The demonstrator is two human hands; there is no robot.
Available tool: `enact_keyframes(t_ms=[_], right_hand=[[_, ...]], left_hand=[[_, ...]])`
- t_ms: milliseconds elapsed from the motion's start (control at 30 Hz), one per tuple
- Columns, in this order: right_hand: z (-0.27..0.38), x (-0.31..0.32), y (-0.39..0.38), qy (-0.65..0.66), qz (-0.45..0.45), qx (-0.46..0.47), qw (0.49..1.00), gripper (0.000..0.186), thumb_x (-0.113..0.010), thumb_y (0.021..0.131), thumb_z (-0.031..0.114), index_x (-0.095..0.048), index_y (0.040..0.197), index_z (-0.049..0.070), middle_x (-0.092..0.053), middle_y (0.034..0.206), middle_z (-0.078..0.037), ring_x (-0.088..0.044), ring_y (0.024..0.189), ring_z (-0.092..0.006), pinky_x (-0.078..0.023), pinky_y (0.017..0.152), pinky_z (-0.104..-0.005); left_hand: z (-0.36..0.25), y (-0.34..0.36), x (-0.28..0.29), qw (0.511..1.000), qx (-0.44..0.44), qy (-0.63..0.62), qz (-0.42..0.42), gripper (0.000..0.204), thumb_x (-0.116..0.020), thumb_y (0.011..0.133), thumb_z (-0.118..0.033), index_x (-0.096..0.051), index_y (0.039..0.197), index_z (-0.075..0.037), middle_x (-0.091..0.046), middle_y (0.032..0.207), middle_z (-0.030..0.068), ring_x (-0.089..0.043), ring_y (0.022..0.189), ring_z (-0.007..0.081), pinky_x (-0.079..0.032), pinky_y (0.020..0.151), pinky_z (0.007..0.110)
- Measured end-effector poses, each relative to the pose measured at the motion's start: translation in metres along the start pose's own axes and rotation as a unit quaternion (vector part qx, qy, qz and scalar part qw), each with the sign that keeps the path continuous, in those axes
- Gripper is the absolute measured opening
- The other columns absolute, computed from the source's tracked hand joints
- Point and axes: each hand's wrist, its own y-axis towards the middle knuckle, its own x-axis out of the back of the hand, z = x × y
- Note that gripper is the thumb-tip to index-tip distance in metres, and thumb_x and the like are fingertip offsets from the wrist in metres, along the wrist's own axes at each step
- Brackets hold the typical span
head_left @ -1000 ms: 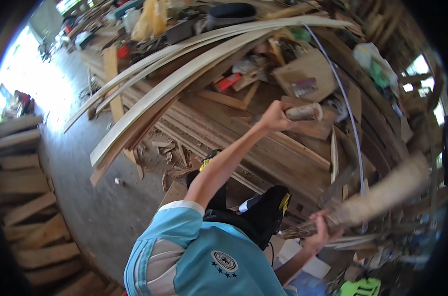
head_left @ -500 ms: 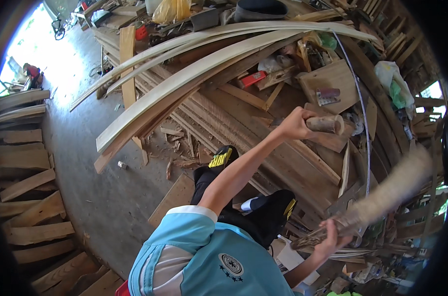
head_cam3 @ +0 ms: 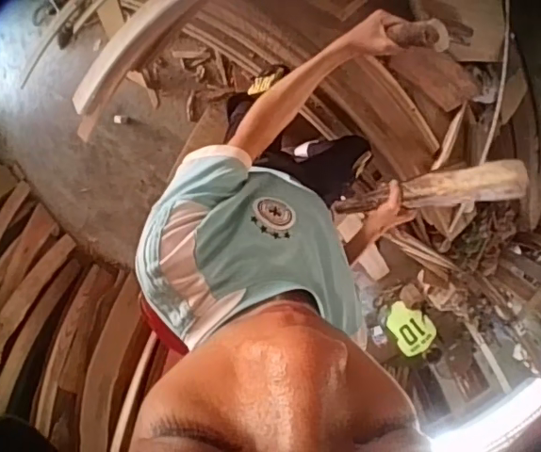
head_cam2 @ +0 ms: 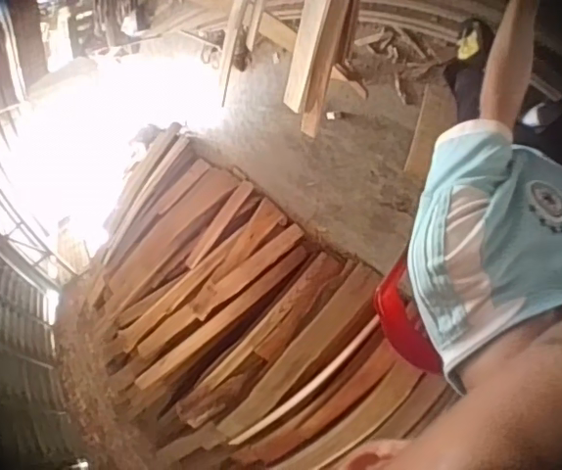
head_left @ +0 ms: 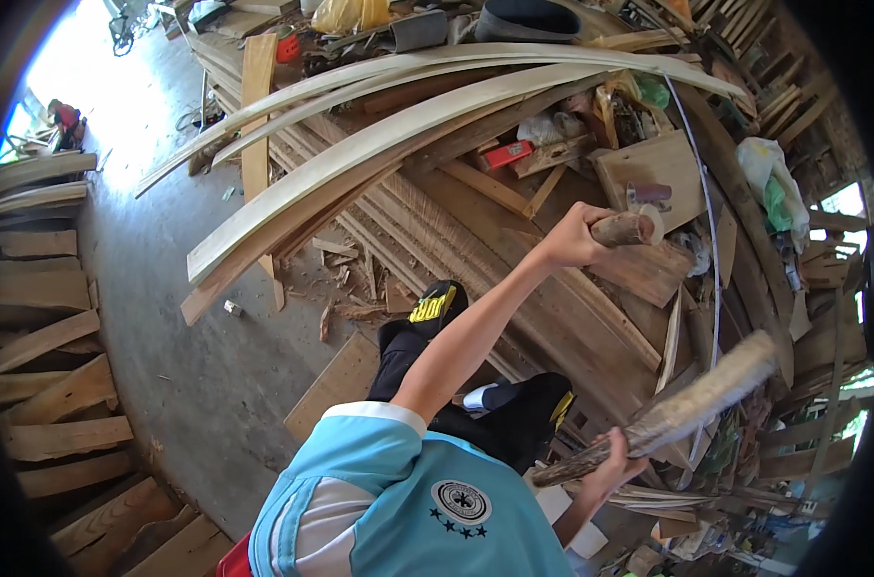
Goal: The recorder is measuring, brushing, and chiseling wood in a workshop.
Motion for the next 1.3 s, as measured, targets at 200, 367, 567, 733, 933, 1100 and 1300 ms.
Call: enact_keyframes(t_ms=[200,367,567,733,933,1100,1300], right_hand=[[0.037,0.004,-0.004,0.069,-0.028,0.153,0.985,0.041,-0.057,0.066,-0.003,-0.039,0.103,-0.009,-0.053,0.077,-0.015,-0.051,0.063,-0.0181,-0.044,0.059,-0.0282],[0.019,0.034,-0.015,-0.039,0.02,0.191,0.981,0.039,-0.061,0.063,-0.005,-0.044,0.097,-0.007,-0.055,0.075,-0.012,-0.052,0.064,-0.0165,-0.044,0.061,-0.0275],[-0.014,0.028,-0.035,-0.157,0.034,0.205,0.965,0.046,-0.07,0.057,0.0,-0.048,0.097,-0.002,-0.055,0.079,-0.008,-0.055,0.073,-0.0152,-0.044,0.066,-0.0278],[-0.033,0.018,-0.04,-0.048,0.144,0.052,0.987,0.051,-0.069,0.058,-0.002,-0.044,0.103,-0.002,-0.055,0.082,-0.009,-0.054,0.076,-0.0137,-0.045,0.067,-0.0252],[-0.031,0.015,-0.033,-0.003,0.173,-0.004,0.985,0.052,-0.067,0.058,-0.004,-0.042,0.104,-0.002,-0.055,0.082,-0.008,-0.054,0.071,-0.0131,-0.046,0.062,-0.0236],[-0.009,0.012,-0.013,-0.089,0.204,0.047,0.974,0.05,-0.065,0.06,-0.005,-0.041,0.104,-0.003,-0.054,0.08,-0.008,-0.054,0.071,-0.0154,-0.046,0.062,-0.0231],[0.018,-0.018,-0.005,0.081,0.073,0.21,0.972,0.042,-0.062,0.064,0.002,-0.044,0.101,-0.004,-0.052,0.081,-0.011,-0.051,0.072,-0.0169,-0.042,0.068,-0.0291]], left_hand=[[0.003,-0.001,0.001,0.999,0.023,0.031,0.011,0.018,-0.067,0.06,-0.008,-0.057,0.072,0.001,-0.05,0.06,-0.0032,-0.041,0.056,0.0029,-0.036,0.048,0.021],[0.012,0.004,0.03,0.995,0.063,-0.048,-0.053,0.017,-0.065,0.062,-0.005,-0.048,0.059,-0.006,-0.044,0.055,-0.0045,-0.039,0.046,0.0031,-0.03,0.042,0.02],[0.003,0.004,0.039,0.986,0.087,-0.12,-0.075,0.014,-0.06,0.064,0.001,-0.048,0.066,-0.005,-0.043,0.052,-0.0019,-0.04,0.042,0.006,-0.03,0.038,0.021],[0.012,0.0,0.001,0.996,0.032,0.075,-0.032,0.015,-0.065,0.062,-0.009,-0.051,0.061,-0.003,-0.048,0.057,-0.0043,-0.041,0.047,0.0048,-0.032,0.044,0.021],[0.027,-0.006,-0.035,0.985,-0.003,0.173,-0.014,0.018,-0.063,0.054,-0.009,-0.05,0.059,0.002,-0.044,0.05,0.0008,-0.038,0.049,0.006,-0.034,0.045,0.024],[0.03,-0.007,-0.035,0.979,-0.015,0.203,-0.01,0.018,-0.06,0.05,-0.01,-0.049,0.06,0.002,-0.035,0.049,0.0041,-0.032,0.048,0.007,-0.033,0.044,0.025],[0.028,-0.006,-0.039,0.97,-0.043,0.241,-0.009,0.02,-0.062,0.048,-0.013,-0.054,0.063,-0.001,-0.045,0.052,0.0135,-0.044,0.045,0.025,-0.036,0.046,0.03]])
